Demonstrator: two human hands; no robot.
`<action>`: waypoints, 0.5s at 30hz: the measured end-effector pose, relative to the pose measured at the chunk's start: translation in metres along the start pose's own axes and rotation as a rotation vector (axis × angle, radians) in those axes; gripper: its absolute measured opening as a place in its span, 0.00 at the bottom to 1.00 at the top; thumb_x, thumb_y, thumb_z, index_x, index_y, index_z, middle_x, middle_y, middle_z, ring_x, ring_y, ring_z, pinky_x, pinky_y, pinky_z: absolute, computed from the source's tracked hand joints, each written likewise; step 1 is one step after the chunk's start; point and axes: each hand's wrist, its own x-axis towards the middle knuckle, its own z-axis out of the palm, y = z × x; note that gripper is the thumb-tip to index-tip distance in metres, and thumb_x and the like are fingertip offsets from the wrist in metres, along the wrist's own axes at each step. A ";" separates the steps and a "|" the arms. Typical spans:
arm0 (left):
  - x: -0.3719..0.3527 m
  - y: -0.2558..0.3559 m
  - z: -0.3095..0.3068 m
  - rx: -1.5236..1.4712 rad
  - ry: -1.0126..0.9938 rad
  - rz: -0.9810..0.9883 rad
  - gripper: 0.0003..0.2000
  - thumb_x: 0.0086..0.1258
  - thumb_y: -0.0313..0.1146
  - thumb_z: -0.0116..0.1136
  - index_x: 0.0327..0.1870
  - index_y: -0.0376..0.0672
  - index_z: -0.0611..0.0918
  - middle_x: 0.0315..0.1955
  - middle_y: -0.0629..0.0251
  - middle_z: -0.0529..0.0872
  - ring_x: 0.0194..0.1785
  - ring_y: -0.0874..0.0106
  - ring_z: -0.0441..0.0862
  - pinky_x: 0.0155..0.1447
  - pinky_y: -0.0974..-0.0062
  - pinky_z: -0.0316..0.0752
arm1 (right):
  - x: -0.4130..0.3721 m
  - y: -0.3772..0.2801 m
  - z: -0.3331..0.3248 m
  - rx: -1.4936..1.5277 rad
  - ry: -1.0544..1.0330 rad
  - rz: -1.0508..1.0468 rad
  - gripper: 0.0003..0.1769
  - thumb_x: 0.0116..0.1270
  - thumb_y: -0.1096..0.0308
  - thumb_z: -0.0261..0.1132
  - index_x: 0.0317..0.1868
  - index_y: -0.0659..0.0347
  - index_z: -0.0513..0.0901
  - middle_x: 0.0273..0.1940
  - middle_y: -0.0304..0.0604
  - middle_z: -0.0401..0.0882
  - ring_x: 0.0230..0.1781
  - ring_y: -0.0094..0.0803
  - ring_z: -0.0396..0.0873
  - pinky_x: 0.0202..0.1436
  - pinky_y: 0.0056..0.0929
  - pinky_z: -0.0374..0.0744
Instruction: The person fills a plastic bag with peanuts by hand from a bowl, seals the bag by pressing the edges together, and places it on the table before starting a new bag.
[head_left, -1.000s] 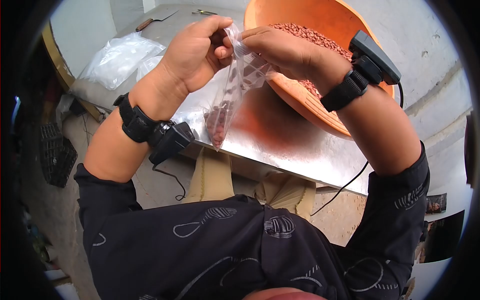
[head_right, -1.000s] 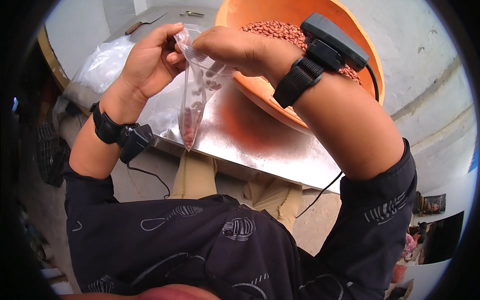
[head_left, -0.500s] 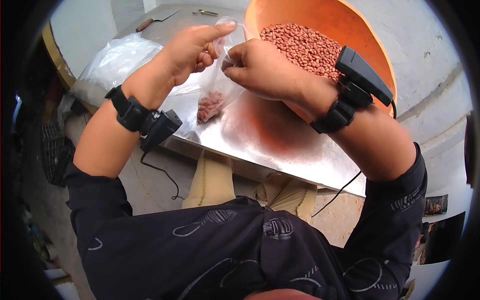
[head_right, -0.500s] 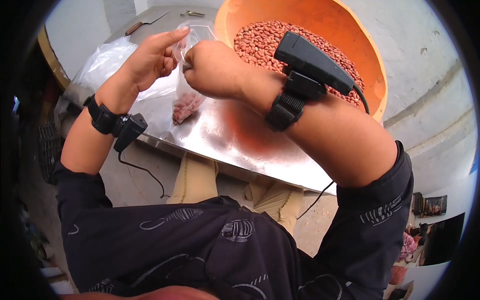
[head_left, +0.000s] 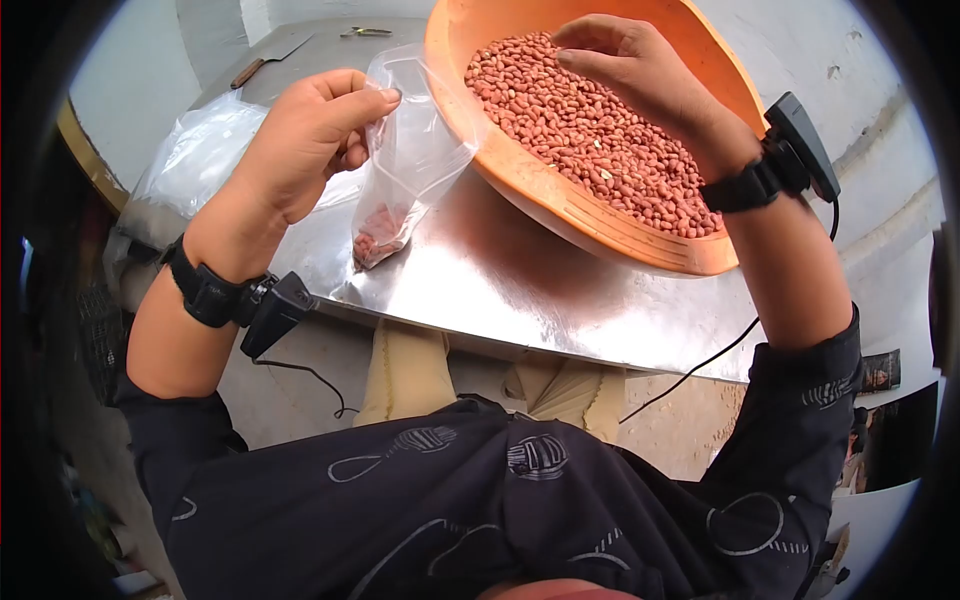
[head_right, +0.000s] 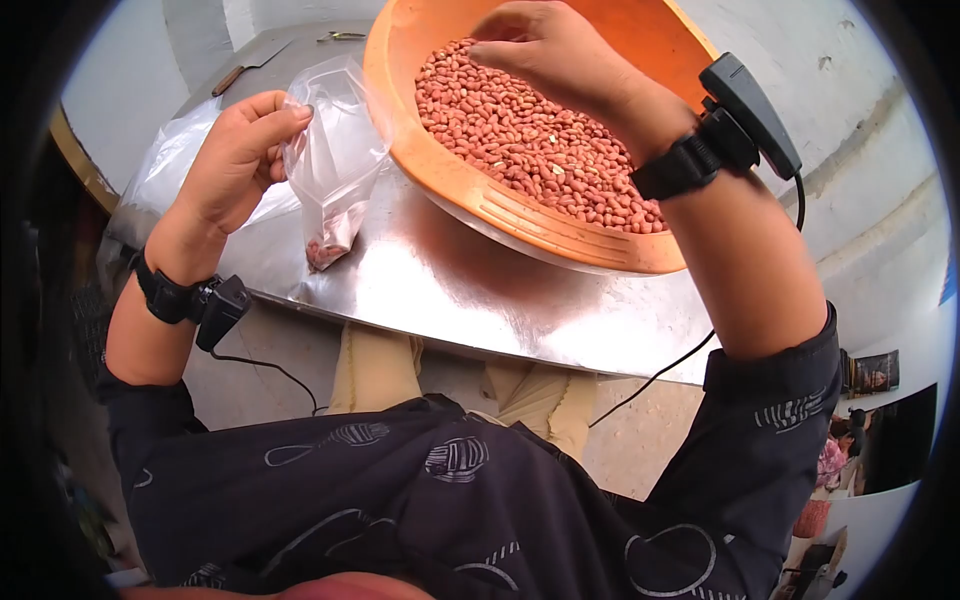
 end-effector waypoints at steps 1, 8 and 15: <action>0.000 0.000 0.000 -0.008 0.001 -0.009 0.09 0.62 0.36 0.61 0.26 0.44 0.77 0.19 0.76 0.75 0.20 0.86 0.68 0.25 0.89 0.62 | 0.005 0.035 -0.012 -0.085 -0.023 0.093 0.17 0.65 0.62 0.61 0.48 0.67 0.78 0.40 0.39 0.80 0.44 0.24 0.76 0.49 0.23 0.74; -0.007 -0.005 0.002 -0.181 0.011 -0.050 0.06 0.64 0.33 0.55 0.34 0.41 0.78 0.23 0.74 0.79 0.19 0.88 0.68 0.23 0.90 0.61 | -0.012 0.147 -0.061 -0.665 -0.430 0.547 0.33 0.60 0.51 0.64 0.58 0.66 0.71 0.55 0.53 0.74 0.54 0.43 0.74 0.58 0.34 0.71; -0.010 -0.007 0.000 -0.314 -0.045 -0.005 0.06 0.66 0.32 0.52 0.32 0.40 0.76 0.22 0.71 0.78 0.19 0.86 0.67 0.23 0.89 0.60 | -0.015 0.167 -0.053 -0.614 -0.476 0.740 0.41 0.59 0.41 0.61 0.64 0.62 0.65 0.54 0.53 0.75 0.56 0.45 0.73 0.55 0.41 0.73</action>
